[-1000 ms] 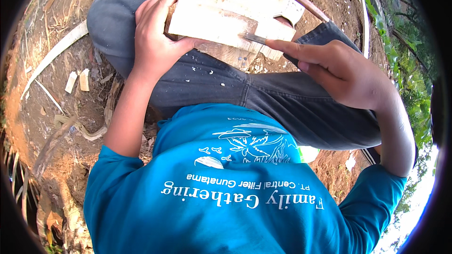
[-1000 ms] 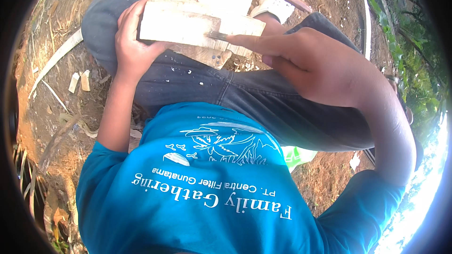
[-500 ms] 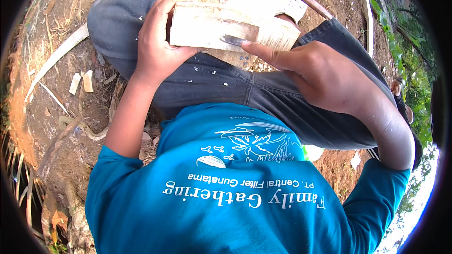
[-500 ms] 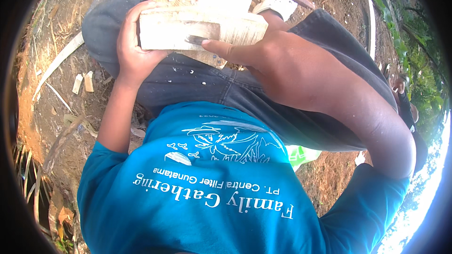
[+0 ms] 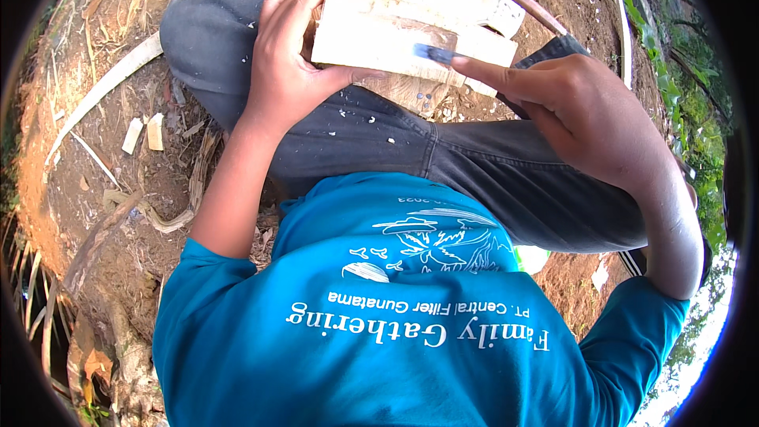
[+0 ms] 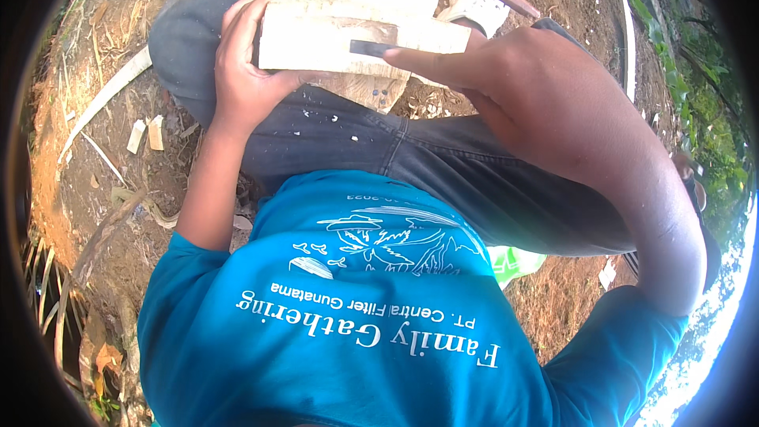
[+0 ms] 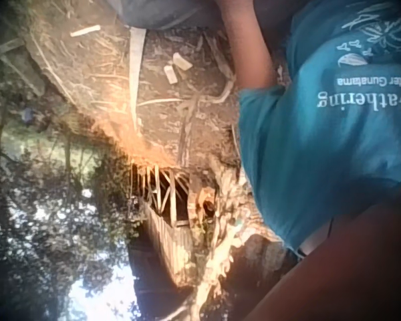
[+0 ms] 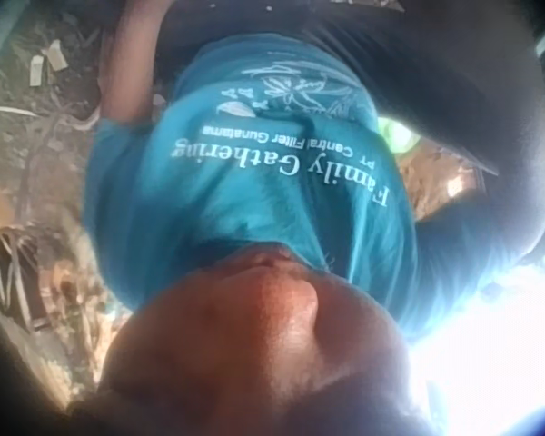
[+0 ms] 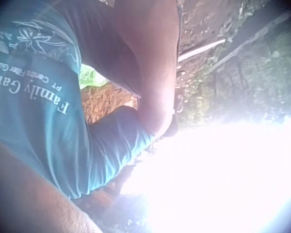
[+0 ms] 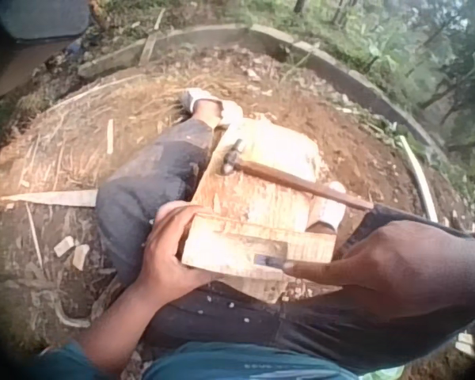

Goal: The person carves a wooden block using a chisel and hammer while sitting on the ground.

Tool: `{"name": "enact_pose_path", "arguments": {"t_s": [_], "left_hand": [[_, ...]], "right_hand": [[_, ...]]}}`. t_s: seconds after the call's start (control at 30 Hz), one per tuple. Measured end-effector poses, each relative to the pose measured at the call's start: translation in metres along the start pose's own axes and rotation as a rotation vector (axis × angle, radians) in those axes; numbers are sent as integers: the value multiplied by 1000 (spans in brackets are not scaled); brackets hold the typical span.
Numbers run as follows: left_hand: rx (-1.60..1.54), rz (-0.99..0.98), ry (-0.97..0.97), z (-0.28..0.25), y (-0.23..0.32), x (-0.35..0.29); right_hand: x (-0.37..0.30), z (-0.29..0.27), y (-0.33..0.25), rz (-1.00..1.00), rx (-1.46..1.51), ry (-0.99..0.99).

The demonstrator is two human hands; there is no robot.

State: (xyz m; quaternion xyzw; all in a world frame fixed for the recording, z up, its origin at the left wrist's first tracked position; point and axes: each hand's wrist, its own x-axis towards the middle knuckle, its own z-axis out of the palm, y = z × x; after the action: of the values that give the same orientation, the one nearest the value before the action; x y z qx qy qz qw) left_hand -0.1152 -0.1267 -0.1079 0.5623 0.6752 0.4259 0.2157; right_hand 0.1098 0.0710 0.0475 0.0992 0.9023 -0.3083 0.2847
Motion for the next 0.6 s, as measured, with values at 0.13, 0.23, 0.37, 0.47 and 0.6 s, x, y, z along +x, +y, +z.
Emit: {"name": "enact_pose_path", "arguments": {"t_s": [0.13, 0.23, 0.37, 0.47, 0.6], "left_hand": [[131, 25, -52, 0, -5, 4], [142, 20, -83, 0, -1, 8], [79, -44, -115, 2, -3, 4], [49, -52, -95, 2, -6, 3], [83, -56, -92, 3, -3, 7]], "right_hand": [[4, 0, 0, 18, -92, 9], [11, 4, 4, -3, -80, 5], [18, 5, 2, 7, -13, -16], [24, 11, -1, 13, 44, -4], [41, 25, -3, -59, 187, 123]]}}
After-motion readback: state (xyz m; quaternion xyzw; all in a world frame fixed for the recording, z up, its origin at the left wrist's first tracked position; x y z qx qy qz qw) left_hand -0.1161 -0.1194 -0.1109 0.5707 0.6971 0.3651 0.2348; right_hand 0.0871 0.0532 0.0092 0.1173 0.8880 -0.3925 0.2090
